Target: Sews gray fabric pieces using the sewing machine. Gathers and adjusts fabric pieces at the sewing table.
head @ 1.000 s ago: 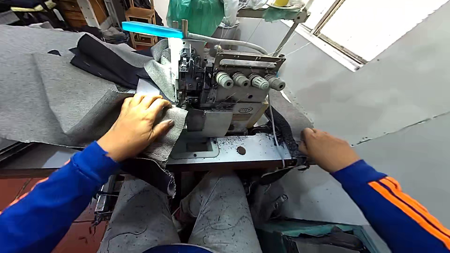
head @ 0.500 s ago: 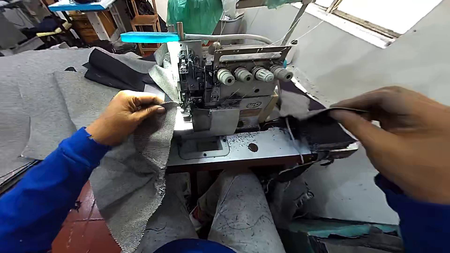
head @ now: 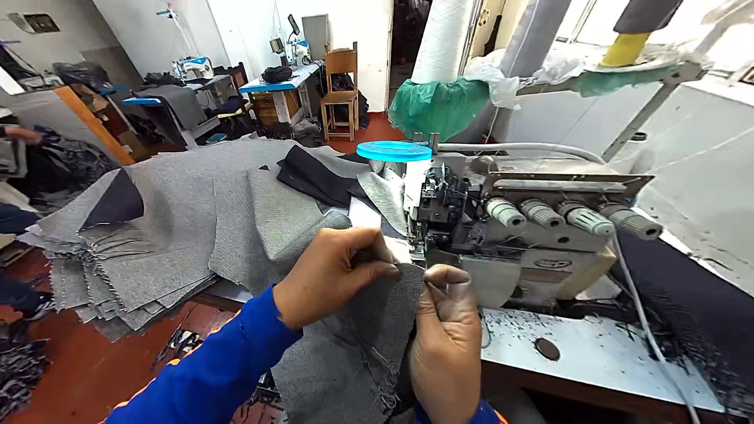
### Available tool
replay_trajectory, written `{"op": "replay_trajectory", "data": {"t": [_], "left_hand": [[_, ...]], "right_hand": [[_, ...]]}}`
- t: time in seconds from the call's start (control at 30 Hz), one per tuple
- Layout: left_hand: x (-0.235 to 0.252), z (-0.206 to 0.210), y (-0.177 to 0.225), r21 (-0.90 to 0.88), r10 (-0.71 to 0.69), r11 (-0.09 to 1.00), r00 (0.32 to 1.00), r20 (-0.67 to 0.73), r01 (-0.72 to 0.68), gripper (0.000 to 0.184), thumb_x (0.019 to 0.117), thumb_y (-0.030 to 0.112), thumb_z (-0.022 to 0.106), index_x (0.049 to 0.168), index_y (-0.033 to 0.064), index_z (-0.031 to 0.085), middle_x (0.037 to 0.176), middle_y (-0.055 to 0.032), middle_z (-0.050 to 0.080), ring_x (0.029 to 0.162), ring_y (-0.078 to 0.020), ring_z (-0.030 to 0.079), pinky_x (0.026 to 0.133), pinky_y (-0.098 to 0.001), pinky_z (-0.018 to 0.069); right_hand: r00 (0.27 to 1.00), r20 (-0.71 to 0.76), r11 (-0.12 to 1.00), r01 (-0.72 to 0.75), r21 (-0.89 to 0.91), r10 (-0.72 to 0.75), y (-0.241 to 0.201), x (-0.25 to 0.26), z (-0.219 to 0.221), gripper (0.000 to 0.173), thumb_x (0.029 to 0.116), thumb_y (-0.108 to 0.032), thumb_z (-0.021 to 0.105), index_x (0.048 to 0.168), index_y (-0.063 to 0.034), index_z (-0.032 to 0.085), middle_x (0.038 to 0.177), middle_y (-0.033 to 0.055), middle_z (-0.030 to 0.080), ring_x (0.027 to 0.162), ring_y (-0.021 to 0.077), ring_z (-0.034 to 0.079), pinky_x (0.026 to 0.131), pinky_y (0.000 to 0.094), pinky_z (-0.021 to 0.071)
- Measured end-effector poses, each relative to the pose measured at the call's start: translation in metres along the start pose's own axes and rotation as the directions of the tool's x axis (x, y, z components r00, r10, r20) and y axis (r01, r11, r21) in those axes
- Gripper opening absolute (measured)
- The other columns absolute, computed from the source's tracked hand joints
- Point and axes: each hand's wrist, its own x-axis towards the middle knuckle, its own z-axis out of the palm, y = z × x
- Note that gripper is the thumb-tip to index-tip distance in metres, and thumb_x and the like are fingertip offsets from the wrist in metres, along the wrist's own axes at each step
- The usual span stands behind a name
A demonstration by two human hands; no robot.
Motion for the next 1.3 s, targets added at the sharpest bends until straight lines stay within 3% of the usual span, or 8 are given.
{"op": "replay_trajectory", "data": {"t": [0.43, 0.53, 0.63, 0.8, 0.93, 1.0, 1.1, 1.3], "left_hand": [[-0.003, -0.004, 0.011, 0.156, 0.033, 0.987, 0.999, 0.031, -0.038, 0.005, 0.0866, 0.002, 0.076, 0.087, 0.0045, 0.071, 0.082, 0.0000, 0.073, 0.074, -0.0023, 0.069, 0.066, -0.0186, 0.0575], [-0.002, -0.002, 0.012, 0.231, 0.034, 0.973, 0.998, -0.052, -0.021, 0.006, 0.0865, 0.002, 0.076, 0.090, 0.0046, 0.071, 0.079, 0.0013, 0.071, 0.071, -0.0021, 0.066, 0.064, -0.0187, 0.0559], [0.004, 0.006, -0.004, 0.425, 0.054, 0.905, 0.993, -0.107, -0.003, 0.013, 0.0880, 0.004, 0.074, 0.100, 0.0069, 0.072, 0.083, 0.0007, 0.073, 0.075, -0.0076, 0.069, 0.072, -0.0272, 0.0583], [-0.013, 0.048, -0.052, 0.604, 0.145, 0.797, 0.976, -0.162, -0.018, 0.014, 0.0941, 0.012, 0.066, 0.092, 0.0145, 0.080, 0.107, -0.0050, 0.075, 0.115, -0.0284, 0.064, 0.106, -0.0525, 0.0432], [-0.033, 0.079, -0.028, 0.790, 0.224, 0.613, 0.966, -0.132, -0.034, 0.016, 0.0966, 0.015, 0.063, 0.099, 0.0140, 0.080, 0.097, -0.0021, 0.076, 0.101, -0.0210, 0.070, 0.099, -0.0426, 0.0500], [-0.034, 0.090, -0.020, 0.835, 0.180, 0.550, 0.978, -0.107, -0.010, 0.026, 0.1013, 0.026, 0.058, 0.111, 0.0147, 0.079, 0.110, -0.0007, 0.078, 0.114, -0.0197, 0.070, 0.107, -0.0443, 0.0466], [-0.022, 0.091, -0.022, 0.744, 0.102, 0.668, 0.990, -0.099, 0.006, 0.023, 0.1002, 0.018, 0.058, 0.111, 0.0110, 0.077, 0.114, -0.0046, 0.077, 0.126, -0.0280, 0.065, 0.115, -0.0593, 0.0389], [-0.004, 0.063, -0.004, 0.606, 0.012, 0.795, 1.000, -0.014, -0.001, 0.020, 0.0984, 0.009, 0.054, 0.101, 0.0073, 0.074, 0.104, -0.0024, 0.077, 0.125, -0.0257, 0.065, 0.119, -0.0593, 0.0342]], "right_hand": [[0.999, 0.023, 0.994, 0.046, -0.103, -0.044, 0.003, -0.005, -0.002, 0.023, 0.0970, 0.007, 0.047, 0.100, -0.0154, 0.044, 0.076, -0.0134, 0.057, 0.071, -0.0067, 0.060, 0.068, 0.0116, 0.0532], [0.994, 0.095, 0.986, -0.030, -0.163, 0.045, 0.008, -0.014, -0.005, 0.007, 0.1062, -0.014, 0.048, 0.106, -0.0086, 0.051, 0.085, -0.0110, 0.063, 0.080, -0.0068, 0.062, 0.075, 0.0134, 0.0543], [0.959, 0.200, 0.947, -0.138, -0.289, 0.200, 0.024, -0.041, -0.008, 0.039, 0.1005, -0.042, 0.060, 0.087, -0.0063, 0.070, 0.075, -0.0107, 0.067, 0.072, -0.0091, 0.063, 0.067, 0.0145, 0.0535], [0.859, 0.266, 0.855, -0.306, -0.419, 0.438, 0.043, -0.068, -0.023, 0.015, 0.0914, -0.010, 0.063, 0.085, -0.0012, 0.073, 0.074, -0.0015, 0.070, 0.072, -0.0043, 0.065, 0.070, 0.0186, 0.0549], [0.871, 0.289, 0.838, -0.217, -0.501, 0.398, 0.029, -0.075, -0.054, 0.013, 0.0882, -0.002, 0.064, 0.086, 0.0071, 0.073, 0.075, 0.0084, 0.072, 0.074, 0.0012, 0.068, 0.074, 0.0221, 0.0559], [0.893, 0.290, 0.846, -0.163, -0.508, 0.345, 0.026, -0.067, -0.064, 0.011, 0.0868, 0.000, 0.064, 0.084, 0.0064, 0.073, 0.074, 0.0067, 0.072, 0.074, -0.0018, 0.068, 0.075, 0.0184, 0.0557], [0.919, 0.307, 0.882, -0.084, -0.464, 0.249, 0.022, -0.047, -0.067, 0.015, 0.0936, -0.006, 0.063, 0.087, 0.0040, 0.073, 0.078, 0.0020, 0.073, 0.079, -0.0072, 0.067, 0.078, 0.0133, 0.0549], [0.900, 0.355, 0.942, -0.145, -0.304, 0.253, 0.017, -0.022, -0.070, 0.022, 0.1037, -0.010, 0.052, 0.098, 0.0008, 0.070, 0.087, -0.0052, 0.073, 0.085, -0.0069, 0.068, 0.082, 0.0163, 0.0573]]}}
